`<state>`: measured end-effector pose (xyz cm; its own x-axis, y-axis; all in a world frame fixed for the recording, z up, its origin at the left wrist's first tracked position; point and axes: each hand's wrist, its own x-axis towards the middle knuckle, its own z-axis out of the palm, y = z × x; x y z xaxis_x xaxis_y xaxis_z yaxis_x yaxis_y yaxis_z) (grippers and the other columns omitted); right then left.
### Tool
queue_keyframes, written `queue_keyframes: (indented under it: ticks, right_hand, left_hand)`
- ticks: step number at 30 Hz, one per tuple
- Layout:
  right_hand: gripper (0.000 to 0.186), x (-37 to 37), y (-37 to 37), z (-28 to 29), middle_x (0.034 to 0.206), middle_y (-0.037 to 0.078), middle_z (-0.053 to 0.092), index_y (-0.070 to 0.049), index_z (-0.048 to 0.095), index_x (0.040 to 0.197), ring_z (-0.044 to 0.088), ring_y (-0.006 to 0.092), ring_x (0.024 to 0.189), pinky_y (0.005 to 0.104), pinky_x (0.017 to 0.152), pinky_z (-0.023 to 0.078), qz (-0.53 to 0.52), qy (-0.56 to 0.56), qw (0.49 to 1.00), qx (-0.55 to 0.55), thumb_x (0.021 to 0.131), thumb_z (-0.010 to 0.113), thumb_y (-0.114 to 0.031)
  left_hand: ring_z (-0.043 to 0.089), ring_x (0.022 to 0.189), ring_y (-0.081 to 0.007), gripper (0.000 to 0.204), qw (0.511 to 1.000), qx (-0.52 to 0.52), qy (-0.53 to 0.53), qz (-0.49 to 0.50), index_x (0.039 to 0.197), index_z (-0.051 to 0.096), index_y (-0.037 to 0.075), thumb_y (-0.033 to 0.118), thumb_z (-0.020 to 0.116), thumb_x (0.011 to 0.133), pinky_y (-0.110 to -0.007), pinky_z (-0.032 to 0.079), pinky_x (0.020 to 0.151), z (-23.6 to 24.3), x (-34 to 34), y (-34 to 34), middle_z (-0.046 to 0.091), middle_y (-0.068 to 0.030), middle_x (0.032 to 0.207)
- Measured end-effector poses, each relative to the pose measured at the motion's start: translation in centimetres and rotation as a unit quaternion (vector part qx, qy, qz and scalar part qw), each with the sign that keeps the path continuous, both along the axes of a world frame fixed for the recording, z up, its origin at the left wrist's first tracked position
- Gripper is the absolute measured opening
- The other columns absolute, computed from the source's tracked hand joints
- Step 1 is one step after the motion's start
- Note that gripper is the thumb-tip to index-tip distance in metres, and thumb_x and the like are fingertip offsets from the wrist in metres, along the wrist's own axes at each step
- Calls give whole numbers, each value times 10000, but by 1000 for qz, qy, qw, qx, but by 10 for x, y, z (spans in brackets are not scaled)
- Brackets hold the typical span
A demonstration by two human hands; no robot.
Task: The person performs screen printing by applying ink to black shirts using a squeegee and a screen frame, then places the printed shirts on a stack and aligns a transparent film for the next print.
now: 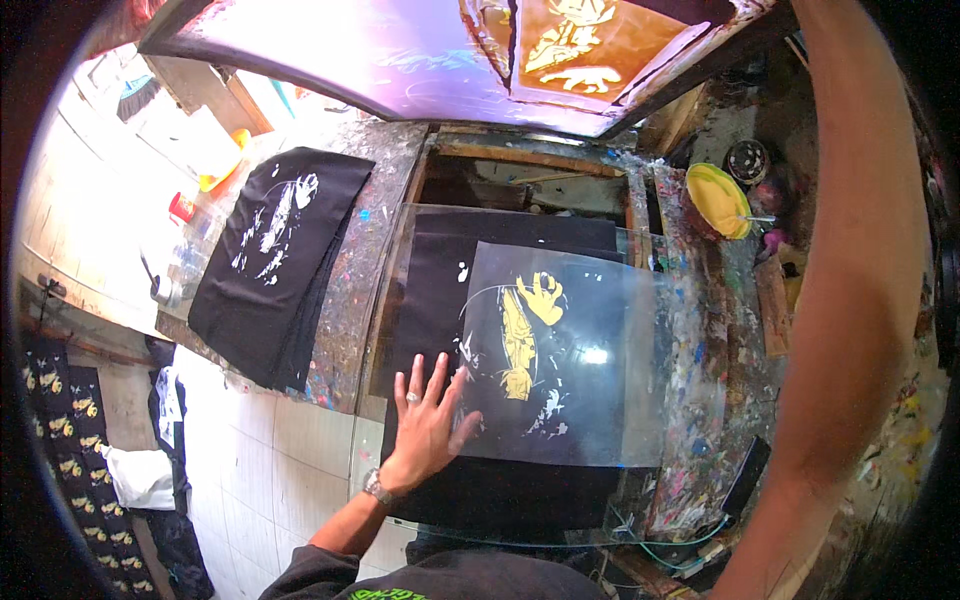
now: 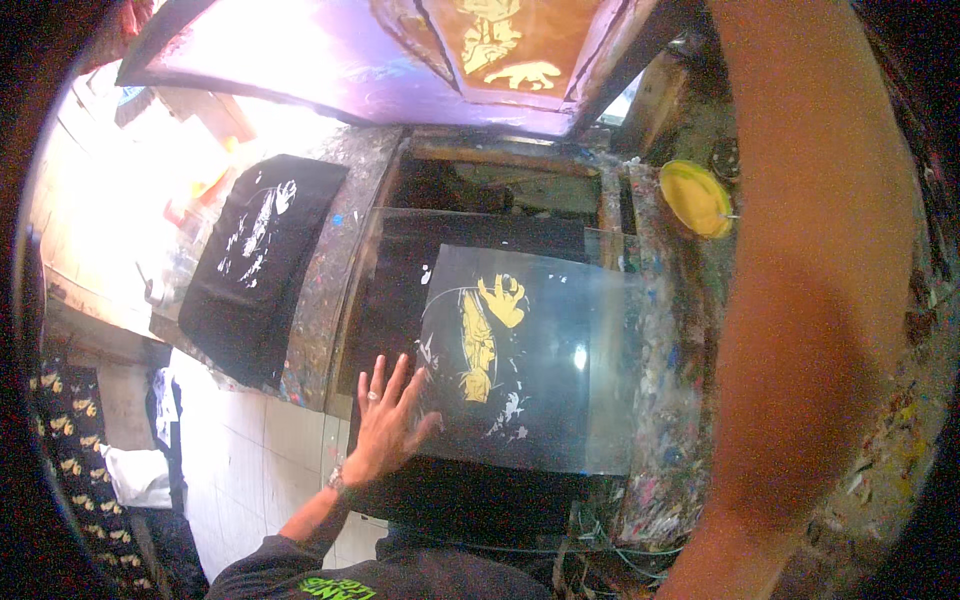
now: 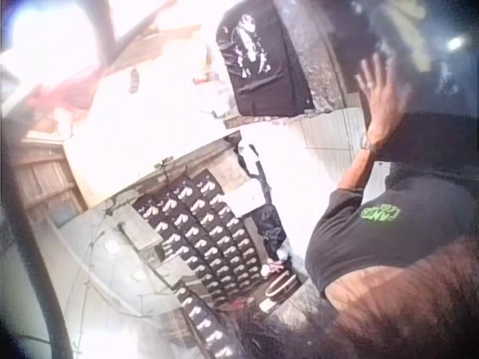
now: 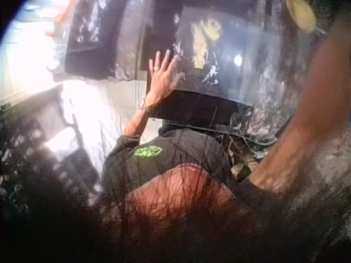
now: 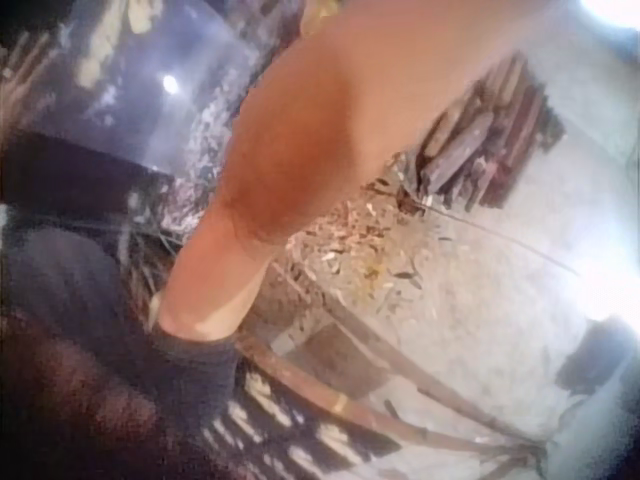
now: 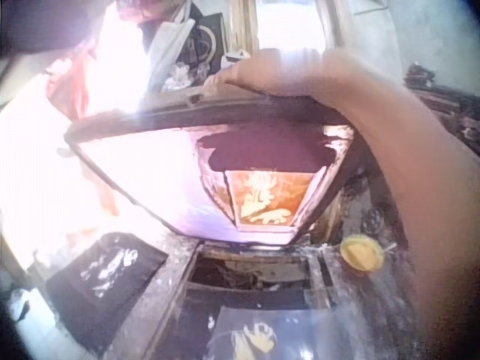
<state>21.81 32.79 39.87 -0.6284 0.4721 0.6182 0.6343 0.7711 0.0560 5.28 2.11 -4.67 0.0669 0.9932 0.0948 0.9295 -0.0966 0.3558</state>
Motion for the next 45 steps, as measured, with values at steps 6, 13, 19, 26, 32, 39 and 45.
queue_keyframes:
  ticks: [6,13,19,26,32,39,45]
  right_hand:
    - [573,4,-42,-19,998,150,683,-62,698,1070,662,308,927,428,871,490,-109,10,994,4,955,574,-609]
    - [587,12,-161,-149,796,141,662,-55,662,876,648,296,703,413,800,486,-124,45,987,88,906,658,-641]
    - [416,41,-245,-317,822,75,698,-111,667,979,714,255,793,577,1007,426,-101,-68,985,-123,930,672,-524]
    - [185,59,-261,-387,823,56,685,-142,635,929,713,221,788,528,930,529,-36,-160,955,-249,903,698,-314]
    - [131,71,-142,-432,797,33,660,-141,609,839,691,202,753,475,919,542,20,-105,993,49,904,674,-234]
    - [395,10,-1,-394,773,94,715,-100,606,932,710,336,689,473,629,542,-64,-82,988,-116,930,665,-490]
    - [346,15,-114,-395,743,85,701,-112,607,879,729,217,653,362,560,569,-135,-170,960,-178,965,651,-445]
  left_hand:
    - [400,1456,-436,477,920,-6,-361,-154,1350,629,22,2,621,873,-579,287,1199,39,114,21,555,-251,1440]
    - [577,1271,-375,593,860,463,140,164,1315,635,107,175,815,753,-620,260,1183,216,-22,39,676,-135,1269]
    - [605,1071,-305,457,986,86,141,-21,1042,640,76,344,860,744,-512,421,1006,109,-50,-36,635,-104,1015]
    - [598,1063,-334,412,996,81,29,5,1016,627,41,302,847,786,-466,448,980,23,-50,-61,636,-127,1020]
    - [598,1059,-344,414,998,60,29,-14,1011,629,37,302,847,780,-469,442,977,25,-47,-55,637,-133,993]
    - [587,1049,-337,404,998,55,6,14,997,629,51,277,861,755,-486,412,1029,29,-55,-58,629,-117,990]
    - [579,1081,-352,462,999,22,-23,16,1028,658,38,222,903,682,-487,421,1018,23,-53,-58,652,-117,1038]
